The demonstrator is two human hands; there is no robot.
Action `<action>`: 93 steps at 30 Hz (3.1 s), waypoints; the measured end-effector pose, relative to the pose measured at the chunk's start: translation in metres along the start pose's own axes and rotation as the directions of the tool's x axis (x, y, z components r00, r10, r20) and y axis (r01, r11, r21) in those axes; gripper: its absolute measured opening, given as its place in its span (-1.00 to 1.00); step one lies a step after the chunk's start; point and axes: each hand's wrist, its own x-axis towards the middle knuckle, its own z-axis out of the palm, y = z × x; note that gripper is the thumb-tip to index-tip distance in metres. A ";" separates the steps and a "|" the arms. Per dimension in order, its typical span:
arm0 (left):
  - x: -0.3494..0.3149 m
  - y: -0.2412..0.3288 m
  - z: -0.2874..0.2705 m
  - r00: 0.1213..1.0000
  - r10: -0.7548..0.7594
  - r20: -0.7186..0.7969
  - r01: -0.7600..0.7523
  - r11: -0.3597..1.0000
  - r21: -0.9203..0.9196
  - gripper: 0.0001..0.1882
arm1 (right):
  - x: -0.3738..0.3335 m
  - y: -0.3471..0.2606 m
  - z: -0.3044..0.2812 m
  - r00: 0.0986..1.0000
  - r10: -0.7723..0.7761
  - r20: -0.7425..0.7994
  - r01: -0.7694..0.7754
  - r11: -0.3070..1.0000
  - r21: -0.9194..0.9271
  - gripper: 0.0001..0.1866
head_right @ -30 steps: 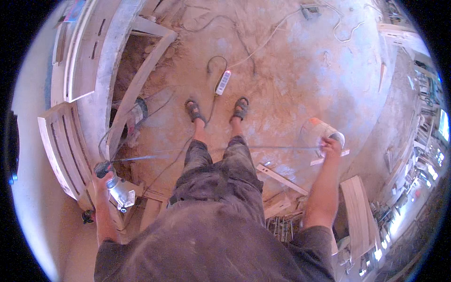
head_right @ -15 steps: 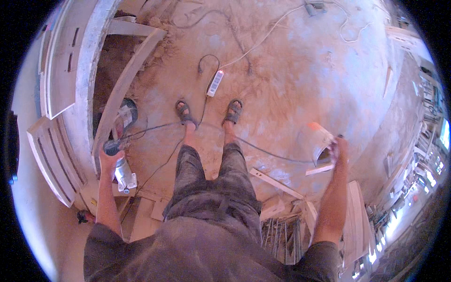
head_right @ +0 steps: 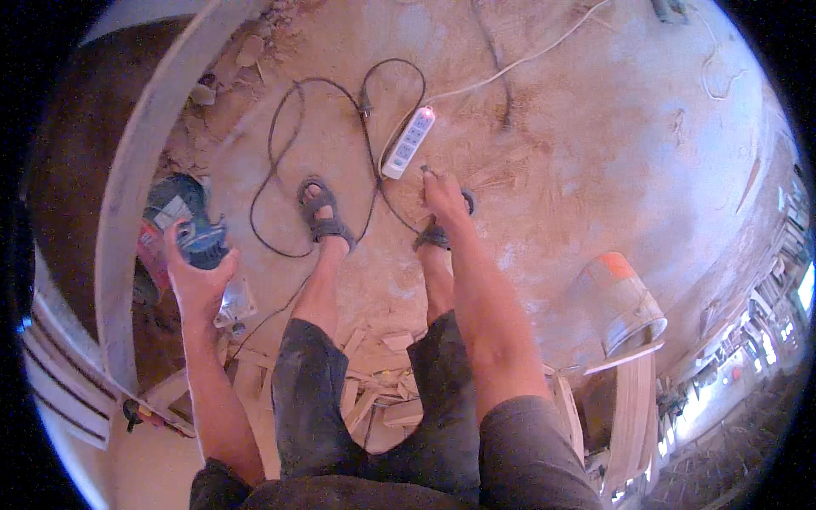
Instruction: The person uses a handheld router to cut grooves and finish edges on several wooden planks, moving the tool along the wood by hand and turning the planks over to work on different sides.
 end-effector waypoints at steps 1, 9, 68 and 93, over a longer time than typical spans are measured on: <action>0.011 0.003 0.009 0.998 0.008 -0.066 -0.009 1.000 -0.015 -0.14 | 0.022 0.002 0.004 0.996 -0.043 -0.078 0.033 0.992 -0.124 -0.63; 0.030 -0.019 0.062 0.949 0.029 -0.315 -0.105 0.968 -0.226 -0.07 | 0.099 -0.013 0.047 0.930 -0.283 -0.235 0.110 0.823 -0.557 -0.54; 0.029 0.038 0.065 0.995 0.083 -0.048 -0.091 0.669 -0.737 -0.10 | 0.100 -0.157 -0.151 0.777 -0.394 -0.491 0.345 0.919 -0.191 -0.39; -0.208 0.273 -0.200 0.779 0.626 0.032 -0.517 0.671 -0.531 -0.15 | -0.542 -0.279 0.063 0.722 -0.540 -0.432 0.681 0.665 0.307 -0.30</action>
